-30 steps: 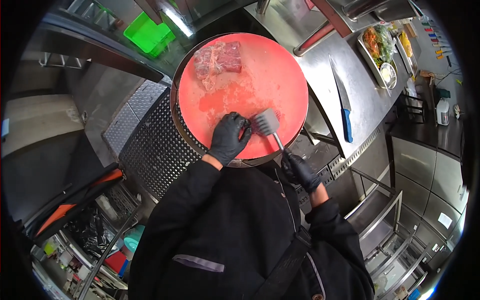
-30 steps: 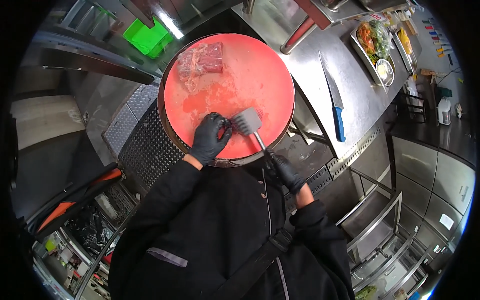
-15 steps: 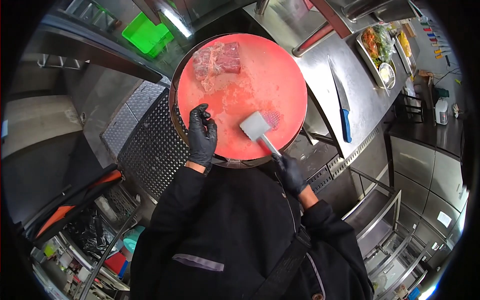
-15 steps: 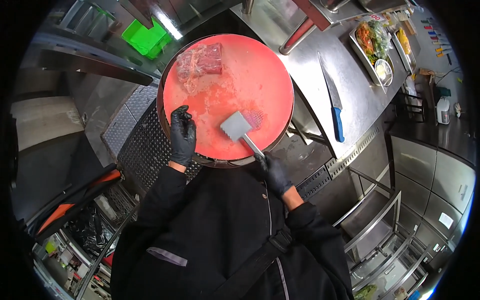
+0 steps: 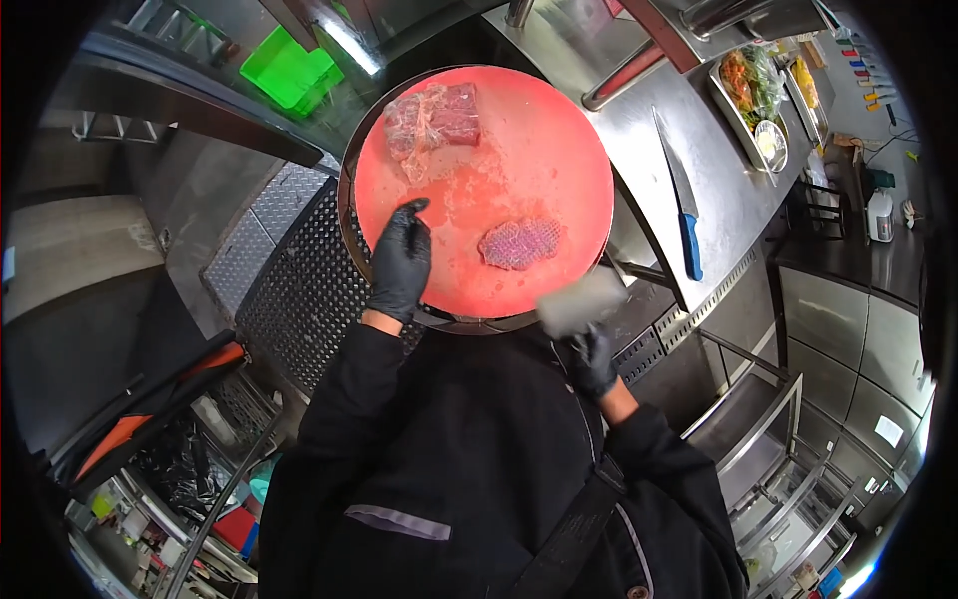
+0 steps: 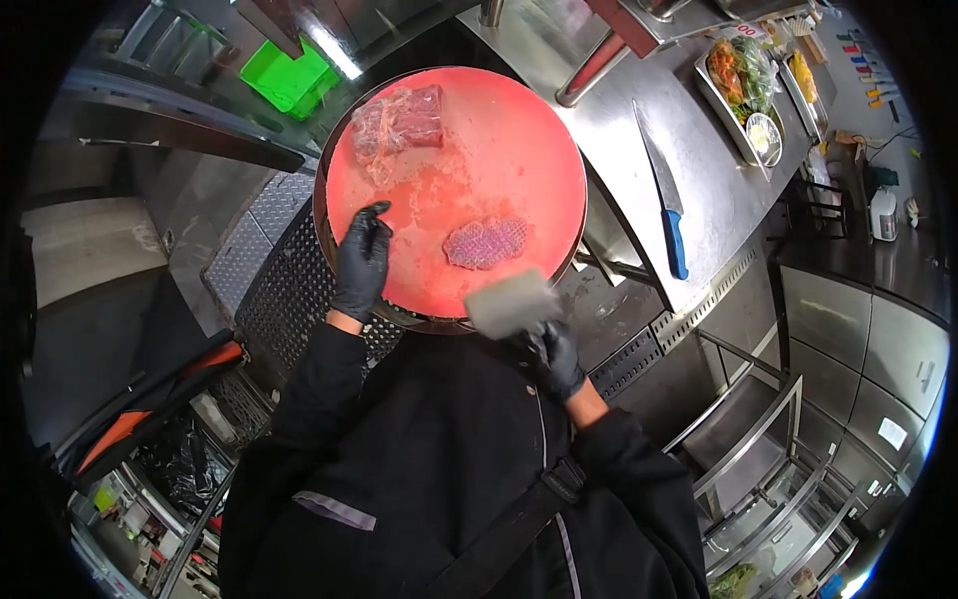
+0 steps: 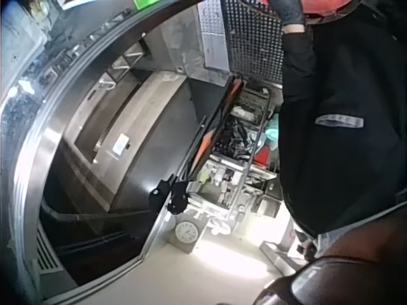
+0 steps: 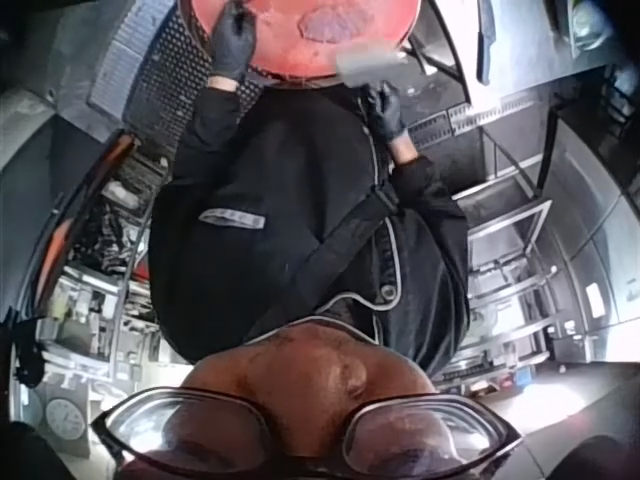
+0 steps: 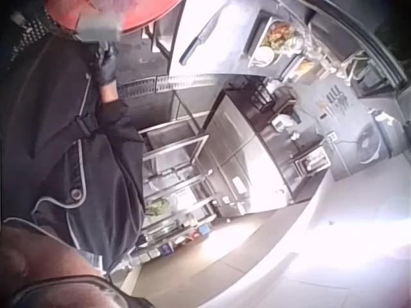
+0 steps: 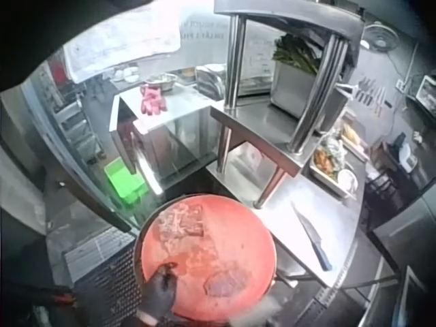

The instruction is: Tenderizing pieces of raw meat with a meat mallet on a cutting board.

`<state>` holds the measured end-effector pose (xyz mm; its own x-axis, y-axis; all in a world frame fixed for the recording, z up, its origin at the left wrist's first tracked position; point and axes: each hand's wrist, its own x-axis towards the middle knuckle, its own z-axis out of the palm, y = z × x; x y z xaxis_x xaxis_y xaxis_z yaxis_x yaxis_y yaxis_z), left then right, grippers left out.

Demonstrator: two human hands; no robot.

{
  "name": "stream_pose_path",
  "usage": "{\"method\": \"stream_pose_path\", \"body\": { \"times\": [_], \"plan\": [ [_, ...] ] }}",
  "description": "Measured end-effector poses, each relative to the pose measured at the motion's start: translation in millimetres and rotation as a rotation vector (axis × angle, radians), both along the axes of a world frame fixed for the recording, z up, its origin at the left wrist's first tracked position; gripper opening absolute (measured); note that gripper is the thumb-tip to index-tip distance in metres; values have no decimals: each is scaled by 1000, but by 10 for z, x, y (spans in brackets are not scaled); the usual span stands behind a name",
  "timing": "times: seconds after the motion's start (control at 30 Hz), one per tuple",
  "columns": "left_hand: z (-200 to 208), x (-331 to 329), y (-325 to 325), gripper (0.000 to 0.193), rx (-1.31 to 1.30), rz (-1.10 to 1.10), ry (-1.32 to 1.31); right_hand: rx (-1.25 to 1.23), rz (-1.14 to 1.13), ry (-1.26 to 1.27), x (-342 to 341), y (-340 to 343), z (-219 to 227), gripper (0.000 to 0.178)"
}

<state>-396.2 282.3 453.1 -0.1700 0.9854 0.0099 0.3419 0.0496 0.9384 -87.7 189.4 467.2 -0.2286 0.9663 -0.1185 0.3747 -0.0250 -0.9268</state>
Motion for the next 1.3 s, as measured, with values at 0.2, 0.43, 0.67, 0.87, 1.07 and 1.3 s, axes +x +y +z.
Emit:
{"method": "stream_pose_path", "body": {
  "times": [0.2,0.43,0.67,0.87,1.07,1.3],
  "plan": [
    [63,-92,-87,30,-88,-19,-123,-430,-68,18,-105,206,491,28],
    [-46,246,-170,28,-83,-54,-59,80,53,-171,110,129,-125,23],
    [78,739,91,41,-37,-237,627,-455,-258,398,196,90,126,33],
    [59,924,278,23,-102,-416,392,-300,-216,286,337,78,161,36],
    [379,961,507,9,-62,-504,68,-189,-238,98,414,14,164,15],
    [162,781,219,13,450,-1061,1042,-200,-399,103,257,282,955,39]
  ]
}}
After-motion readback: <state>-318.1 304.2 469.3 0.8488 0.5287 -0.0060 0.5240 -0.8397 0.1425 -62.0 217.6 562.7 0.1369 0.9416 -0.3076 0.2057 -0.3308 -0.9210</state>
